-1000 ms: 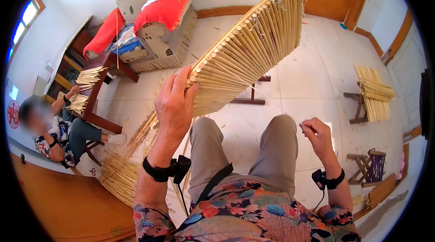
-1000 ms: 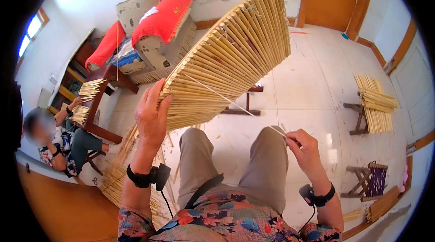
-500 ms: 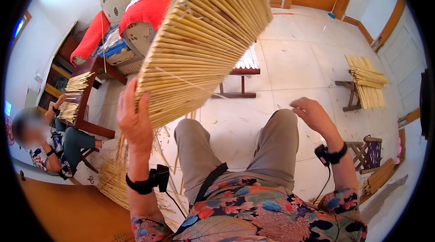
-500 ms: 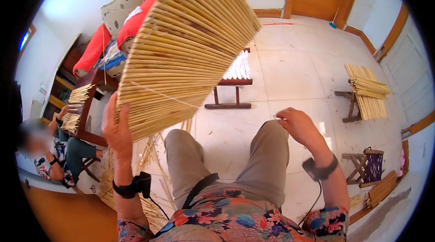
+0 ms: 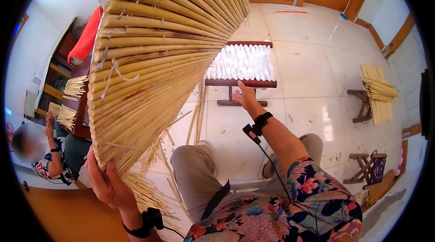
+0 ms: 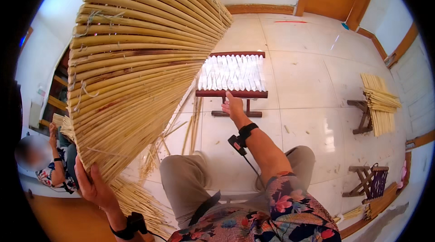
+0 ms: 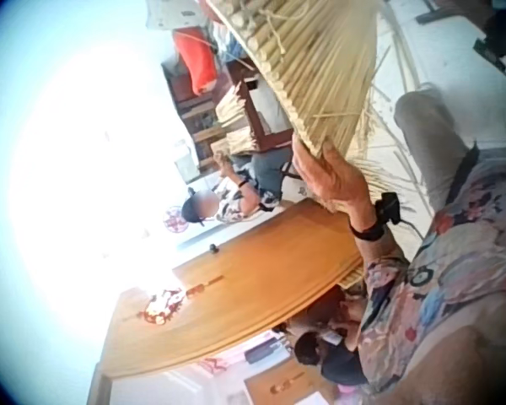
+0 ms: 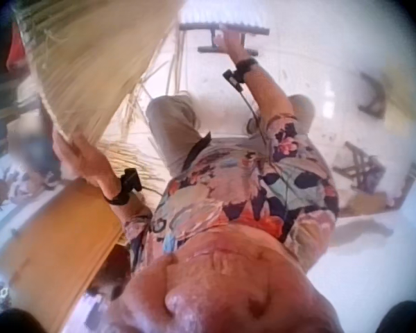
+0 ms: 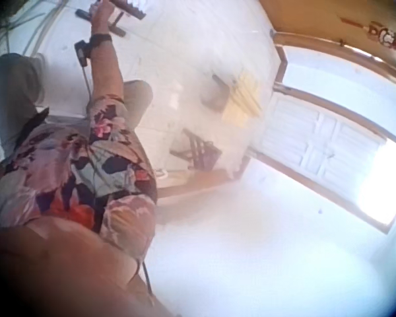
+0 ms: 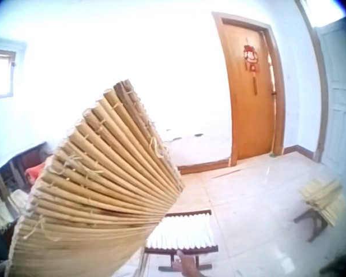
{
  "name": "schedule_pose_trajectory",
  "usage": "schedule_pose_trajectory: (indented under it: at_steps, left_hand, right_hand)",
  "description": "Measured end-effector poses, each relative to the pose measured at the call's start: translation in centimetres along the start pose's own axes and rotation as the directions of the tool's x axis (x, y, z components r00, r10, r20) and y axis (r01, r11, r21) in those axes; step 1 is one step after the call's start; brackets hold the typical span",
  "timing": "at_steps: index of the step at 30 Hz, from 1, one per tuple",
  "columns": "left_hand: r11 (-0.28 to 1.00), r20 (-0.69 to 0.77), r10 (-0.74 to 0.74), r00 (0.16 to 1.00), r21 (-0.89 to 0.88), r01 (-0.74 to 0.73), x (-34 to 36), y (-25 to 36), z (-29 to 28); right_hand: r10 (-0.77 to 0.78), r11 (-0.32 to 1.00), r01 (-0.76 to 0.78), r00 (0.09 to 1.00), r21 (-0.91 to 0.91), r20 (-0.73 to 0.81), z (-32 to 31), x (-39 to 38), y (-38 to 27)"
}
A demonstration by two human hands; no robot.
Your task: The person weaves thin wooden sticks together using white string to form a rectangular mat, repeatedly threading the string around each stick and pulling it tight to secure them in a row.
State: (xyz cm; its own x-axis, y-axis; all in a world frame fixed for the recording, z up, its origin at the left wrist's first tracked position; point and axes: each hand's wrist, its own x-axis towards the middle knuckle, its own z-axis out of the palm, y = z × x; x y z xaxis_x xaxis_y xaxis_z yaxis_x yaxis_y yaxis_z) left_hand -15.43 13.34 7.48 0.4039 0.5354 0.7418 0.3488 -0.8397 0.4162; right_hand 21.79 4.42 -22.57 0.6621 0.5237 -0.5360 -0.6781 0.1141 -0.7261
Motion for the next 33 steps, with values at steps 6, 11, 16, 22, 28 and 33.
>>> schedule_pose_trajectory:
  at_steps: [6,11,16,22,28,33]
  left_hand:
    - [0.997,-0.028,-0.075,0.997,0.005,0.076,0.2,-0.1,0.9]
    - [0.996,0.059,0.068,0.996,0.052,-0.071,0.8,0.7,1.2]
    - [0.989,0.11,0.104,0.989,0.094,-0.114,1.0,1.8,0.0]
    - [0.979,0.127,0.195,0.973,0.029,-0.201,1.0,3.4,0.9]
    - [0.911,0.193,0.411,0.891,-0.045,-0.411,1.7,4.7,3.2]
    - [0.852,0.178,0.524,0.833,-0.094,-0.515,1.2,5.5,6.6]
  right_hand:
    - [0.001,0.935,0.08,0.973,0.344,-0.23,-0.2,4.3,2.0]
    - [-0.057,0.881,0.135,0.982,0.454,-0.182,-0.6,4.3,1.7]
    - [0.006,0.909,0.061,0.987,0.412,-0.161,-1.6,-0.1,3.1]
    - [0.119,0.935,-0.062,0.982,0.349,-0.145,-3.4,-8.0,6.5]
    - [0.364,0.931,-0.364,0.918,-0.032,0.157,-5.5,-13.0,4.0]
    - [0.143,0.958,-0.063,0.95,-0.278,0.277,-4.4,-21.2,-5.5]
